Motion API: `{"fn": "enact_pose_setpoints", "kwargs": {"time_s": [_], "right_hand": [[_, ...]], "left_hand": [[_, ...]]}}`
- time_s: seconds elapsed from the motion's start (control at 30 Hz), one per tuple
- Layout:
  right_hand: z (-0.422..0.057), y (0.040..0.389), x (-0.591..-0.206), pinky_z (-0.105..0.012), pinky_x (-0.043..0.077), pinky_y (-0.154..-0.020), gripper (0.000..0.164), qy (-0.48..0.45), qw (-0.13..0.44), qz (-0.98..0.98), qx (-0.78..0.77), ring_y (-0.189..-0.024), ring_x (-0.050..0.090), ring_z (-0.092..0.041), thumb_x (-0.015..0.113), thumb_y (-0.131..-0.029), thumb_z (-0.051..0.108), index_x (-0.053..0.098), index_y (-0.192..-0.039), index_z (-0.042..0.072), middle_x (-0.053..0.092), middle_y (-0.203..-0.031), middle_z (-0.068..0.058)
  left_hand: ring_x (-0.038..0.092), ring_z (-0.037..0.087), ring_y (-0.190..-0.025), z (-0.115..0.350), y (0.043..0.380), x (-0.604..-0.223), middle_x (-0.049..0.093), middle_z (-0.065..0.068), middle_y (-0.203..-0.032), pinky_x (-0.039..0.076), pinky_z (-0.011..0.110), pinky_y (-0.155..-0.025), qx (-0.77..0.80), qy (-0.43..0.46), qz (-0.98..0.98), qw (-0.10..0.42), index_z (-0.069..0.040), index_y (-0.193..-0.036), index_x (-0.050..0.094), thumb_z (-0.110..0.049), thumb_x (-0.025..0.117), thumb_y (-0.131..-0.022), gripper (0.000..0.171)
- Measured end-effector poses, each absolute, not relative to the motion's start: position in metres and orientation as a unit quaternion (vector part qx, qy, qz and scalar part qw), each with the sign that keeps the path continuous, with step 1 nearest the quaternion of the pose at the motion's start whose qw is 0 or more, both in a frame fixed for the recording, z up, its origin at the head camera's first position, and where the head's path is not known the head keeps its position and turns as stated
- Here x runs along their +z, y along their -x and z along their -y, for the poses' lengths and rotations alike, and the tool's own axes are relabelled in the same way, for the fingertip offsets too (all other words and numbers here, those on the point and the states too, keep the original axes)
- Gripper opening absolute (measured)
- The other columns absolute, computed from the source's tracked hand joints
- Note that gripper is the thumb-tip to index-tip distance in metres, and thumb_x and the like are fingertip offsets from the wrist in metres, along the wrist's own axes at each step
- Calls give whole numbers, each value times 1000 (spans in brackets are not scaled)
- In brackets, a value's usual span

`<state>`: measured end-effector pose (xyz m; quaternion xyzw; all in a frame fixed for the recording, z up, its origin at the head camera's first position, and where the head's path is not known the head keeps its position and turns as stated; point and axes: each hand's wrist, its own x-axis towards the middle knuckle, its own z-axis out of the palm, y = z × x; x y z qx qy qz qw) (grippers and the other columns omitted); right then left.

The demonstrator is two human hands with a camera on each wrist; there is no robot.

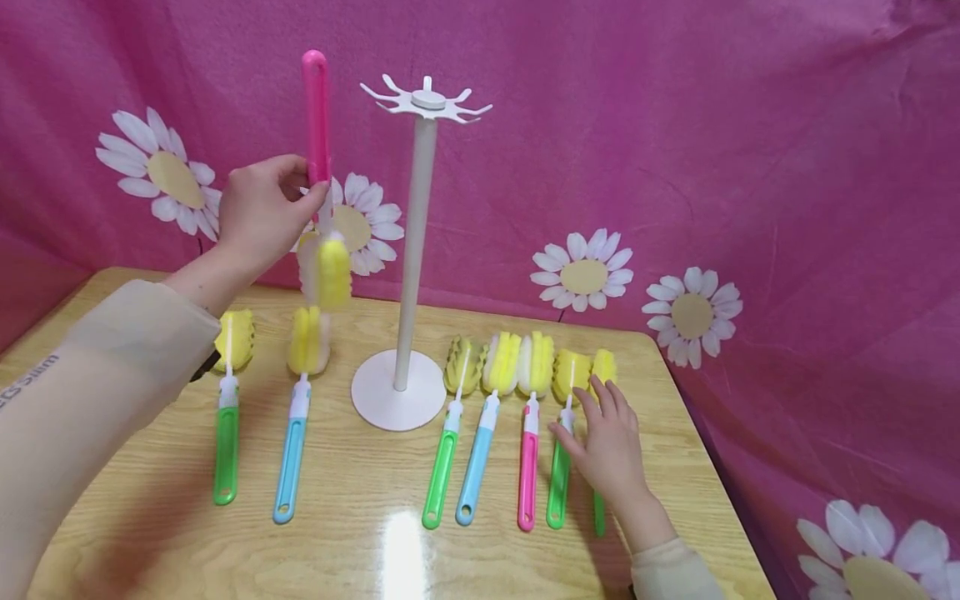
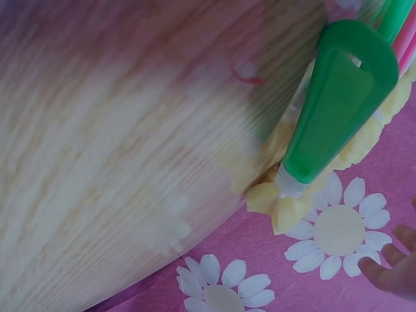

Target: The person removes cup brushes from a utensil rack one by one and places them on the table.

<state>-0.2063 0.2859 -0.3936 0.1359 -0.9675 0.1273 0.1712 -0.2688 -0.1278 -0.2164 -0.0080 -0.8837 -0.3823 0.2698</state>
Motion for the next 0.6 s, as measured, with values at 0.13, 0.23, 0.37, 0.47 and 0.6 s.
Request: {"fn": "enact_pose_setpoints", "kwargs": {"time_s": [0.13, 0.23, 0.37, 0.47, 0.6], "right_hand": [[-288, 207, -394, -63, 22, -105, 55, -137, 174, 967, 126, -130, 30, -46, 73, -79, 30, 54, -120, -1, 41, -138, -27], [-288, 207, -393, -62, 23, -105, 54, -138, 176, 967, 124, -130, 30, -46, 73, -79, 29, 55, -120, -1, 41, -138, -27], [-288, 207, -392, -62, 23, -105, 52, -135, 173, 968, 124, -129, 30, -45, 71, -81, 29, 55, -120, -1, 41, -138, -27], [-287, 207, -391, -63, 24, -104, 50, -132, 172, 968, 124, -129, 30, -45, 70, -82, 29, 55, -119, -1, 41, -138, -27], [-286, 207, -392, -62, 24, -105, 49, -130, 175, 968, 124, -129, 31, -45, 70, -82, 29, 56, -117, -1, 42, -137, -27]], "left_hand": [[65, 25, -85, 147, 262, -227, 70, 11, -103, 43, 33, -65, -334, 37, 898, 285, -8, -111, 66, -23, 57, -92, 27], [67, 29, -83, 161, 258, -239, 71, 15, -98, 44, 38, -65, -288, 66, 906, 301, -4, -107, 67, -20, 58, -91, 24], [68, 31, -76, 176, 252, -257, 71, 17, -91, 44, 36, -55, -232, 108, 915, 311, -2, -102, 67, -13, 59, -89, 19], [67, 33, -75, 184, 246, -269, 71, 19, -89, 46, 37, -52, -208, 142, 915, 315, 0, -99, 65, -8, 63, -86, 16], [66, 31, -68, 195, 240, -285, 70, 18, -84, 50, 41, -52, -173, 189, 904, 342, 1, -96, 64, -5, 71, -79, 19]]}}
